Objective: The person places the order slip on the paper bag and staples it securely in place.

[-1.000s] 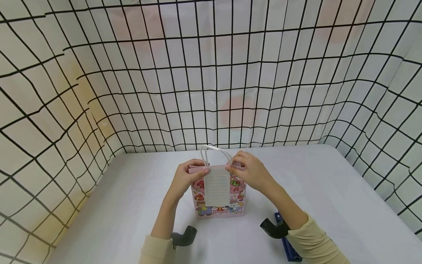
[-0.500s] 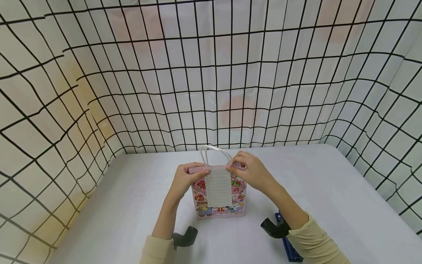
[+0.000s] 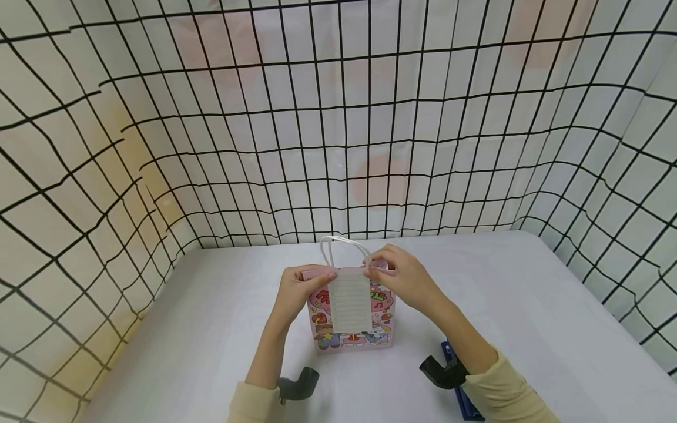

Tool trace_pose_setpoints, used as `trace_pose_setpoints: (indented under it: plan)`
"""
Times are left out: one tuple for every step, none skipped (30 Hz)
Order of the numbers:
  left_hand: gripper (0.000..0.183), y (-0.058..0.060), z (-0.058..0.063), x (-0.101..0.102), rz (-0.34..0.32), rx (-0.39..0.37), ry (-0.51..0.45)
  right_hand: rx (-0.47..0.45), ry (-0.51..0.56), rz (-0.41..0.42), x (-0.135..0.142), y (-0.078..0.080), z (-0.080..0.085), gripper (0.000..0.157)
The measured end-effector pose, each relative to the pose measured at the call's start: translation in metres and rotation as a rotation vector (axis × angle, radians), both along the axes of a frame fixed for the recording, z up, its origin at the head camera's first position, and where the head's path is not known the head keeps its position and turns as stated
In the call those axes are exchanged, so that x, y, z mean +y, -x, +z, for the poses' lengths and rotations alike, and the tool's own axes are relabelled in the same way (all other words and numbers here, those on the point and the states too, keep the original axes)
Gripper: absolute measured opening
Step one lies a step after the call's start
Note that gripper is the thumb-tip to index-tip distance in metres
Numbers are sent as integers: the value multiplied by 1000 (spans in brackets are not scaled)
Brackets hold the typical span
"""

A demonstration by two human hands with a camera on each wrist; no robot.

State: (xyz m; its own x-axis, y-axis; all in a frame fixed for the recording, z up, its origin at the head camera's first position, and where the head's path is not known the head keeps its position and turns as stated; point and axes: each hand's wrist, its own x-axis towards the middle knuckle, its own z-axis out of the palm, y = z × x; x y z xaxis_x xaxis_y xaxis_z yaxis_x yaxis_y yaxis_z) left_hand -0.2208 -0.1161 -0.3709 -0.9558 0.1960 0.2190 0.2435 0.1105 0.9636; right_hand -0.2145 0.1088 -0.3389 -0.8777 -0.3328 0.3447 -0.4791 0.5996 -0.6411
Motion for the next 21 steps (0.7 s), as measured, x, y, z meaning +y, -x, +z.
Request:
trace_pose_setpoints:
  plan:
    - [25, 0, 0, 0, 5, -2, -3, -9, 2, -6, 0, 0, -1, 29]
    - [26, 0, 0, 0, 6, -3, -5, -17, 6, -12, 1, -1, -2, 31]
    - [26, 0, 0, 0, 7, -7, -10, -20, 14, -17, 1, -1, -3, 35]
    - [26, 0, 0, 1, 6, -9, -13, -24, 24, -21, 2, -1, -4, 38]
    - [26, 0, -1, 1, 4, -8, -15, -27, 34, -23, 3, -2, -5, 42]
    - [26, 0, -1, 0, 5, -11, -19, -28, 47, -24, 4, -3, -6, 46]
    - [26, 0, -1, 1, 5, -12, -23, -27, 59, -24, 5, -5, -7, 50]
    - [25, 0, -1, 1, 4, -11, -24, -23, 68, -25, 6, -6, -8, 52]
    - [25, 0, -1, 1, 4, -11, -25, -18, 75, -26, 7, -8, -10, 54]
    - [25, 0, -1, 1, 3, -11, -25, -14, 85, -26, 8, -10, -11, 56]
    - [25, 1, -2, 1, 4, -9, -24, -10, 92, -28, 9, -12, -13, 57]
    - [24, 0, -2, 1, 6, -9, -24, -10, 97, -34, 11, -14, -14, 58]
    - [24, 0, -2, 1, 8, -7, -24, -7, 98, -42, 12, -16, -16, 59]
    - [24, 1, -2, 1, 8, -5, -25, -8, 101, -53, 13, -19, -18, 59]
    - [24, 0, -2, 1, 8, -4, -27, -14, 105, -63, 15, -21, -20, 58]
    - [24, 1, -2, 1, 8, -3, -29, -18, 111, -71, 16, -23, -22, 56]
    - [24, 1, -2, 1, 9, -2, -29, -25, 113, -82, 18, -26, -24, 55]
    - [24, 1, -2, 1, 10, 0, -29, -30, 110, -95, 19, -29, -27, 53]
    - [24, 1, -2, 1, 11, 2, -28, -34, 109, -107, 21, -32, -31, 51]
    - [23, 1, -2, 0, 10, 4, -27, -43, 107, -122, 23, -34, -35, 49]
    - [23, 1, -2, 0, 11, 4, -24, -49, 105, -135, 24, -38, -38, 48]
